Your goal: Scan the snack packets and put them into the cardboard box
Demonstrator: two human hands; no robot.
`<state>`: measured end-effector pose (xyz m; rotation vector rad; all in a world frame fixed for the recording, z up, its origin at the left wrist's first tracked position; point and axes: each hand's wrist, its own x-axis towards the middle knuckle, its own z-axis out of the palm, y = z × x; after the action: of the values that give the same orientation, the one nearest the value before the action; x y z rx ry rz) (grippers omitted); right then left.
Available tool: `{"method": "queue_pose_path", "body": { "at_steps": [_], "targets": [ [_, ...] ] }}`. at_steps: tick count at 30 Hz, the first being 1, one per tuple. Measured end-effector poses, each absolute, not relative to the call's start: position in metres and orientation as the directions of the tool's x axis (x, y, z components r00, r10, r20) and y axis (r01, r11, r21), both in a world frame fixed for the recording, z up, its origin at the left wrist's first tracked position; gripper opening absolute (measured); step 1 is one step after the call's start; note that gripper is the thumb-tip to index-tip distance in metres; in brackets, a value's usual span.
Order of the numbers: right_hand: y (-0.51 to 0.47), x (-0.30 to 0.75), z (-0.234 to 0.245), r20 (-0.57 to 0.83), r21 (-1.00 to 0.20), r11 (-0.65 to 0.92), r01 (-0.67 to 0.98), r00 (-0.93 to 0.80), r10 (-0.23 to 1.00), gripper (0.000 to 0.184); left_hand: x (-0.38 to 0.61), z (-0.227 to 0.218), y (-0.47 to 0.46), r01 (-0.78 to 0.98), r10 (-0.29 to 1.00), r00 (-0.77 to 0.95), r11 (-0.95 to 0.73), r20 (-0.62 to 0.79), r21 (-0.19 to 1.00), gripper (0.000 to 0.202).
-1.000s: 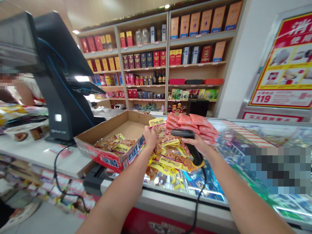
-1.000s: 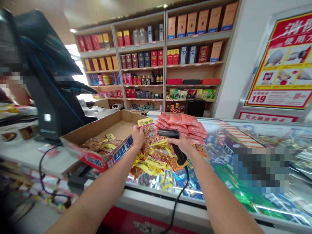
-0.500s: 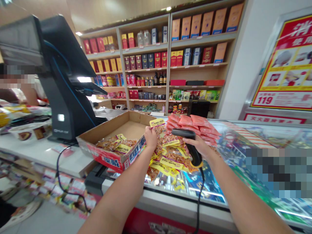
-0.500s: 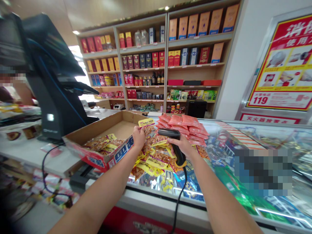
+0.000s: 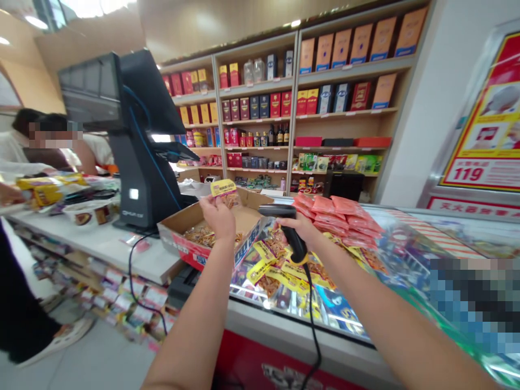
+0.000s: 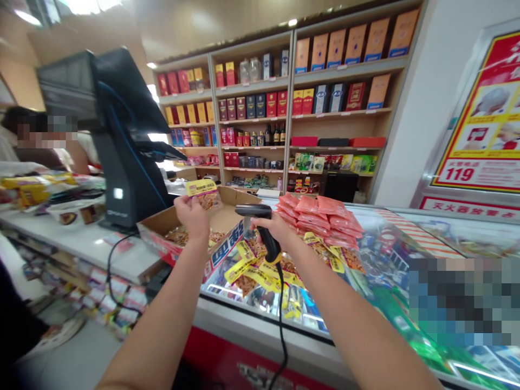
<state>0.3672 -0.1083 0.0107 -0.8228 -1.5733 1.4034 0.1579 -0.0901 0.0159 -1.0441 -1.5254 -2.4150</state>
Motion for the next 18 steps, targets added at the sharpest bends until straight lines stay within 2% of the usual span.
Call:
{"method": "queue_pose_path", "body": {
  "at_steps": [4,8,11,13,16,18],
  "targets": [
    [-0.109,0.345,0.015,0.147,-0.989,0.128,-0.071,-0.474,0.868,0.021,0.145,0.020,-0.104,0.557,0.103,-0.702,-0.539,0.705,0.632,0.044],
    [-0.108,0.359,0.009,0.172,-0.984,0.133,-0.122,-0.409,0.896,0.021,0.175,0.018,-0.115,0.615,0.155,-0.566,-0.574,0.810,0.540,0.045],
    [-0.106,0.387,0.002,0.163,-0.985,0.138,-0.103,-0.303,0.939,0.017,0.207,0.007,-0.108,0.622,0.279,-0.404,-0.614,0.871,0.485,0.038],
    [-0.105,0.409,-0.004,0.171,-0.983,0.153,-0.102,-0.214,0.962,0.014,0.228,-0.004,-0.094,0.627,0.424,-0.267,-0.606,0.865,0.490,0.033],
    [-0.103,0.442,-0.014,0.137,-0.990,0.131,-0.052,-0.138,0.981,0.019,0.257,-0.025,-0.068,0.706,0.719,-0.087,-0.444,0.690,0.552,0.028],
    [-0.103,0.459,-0.022,0.122,-0.992,0.118,-0.041,-0.108,0.987,0.022,0.273,-0.040,-0.053,0.796,0.861,-0.031,-0.286,0.508,0.534,0.037]
  ]
}}
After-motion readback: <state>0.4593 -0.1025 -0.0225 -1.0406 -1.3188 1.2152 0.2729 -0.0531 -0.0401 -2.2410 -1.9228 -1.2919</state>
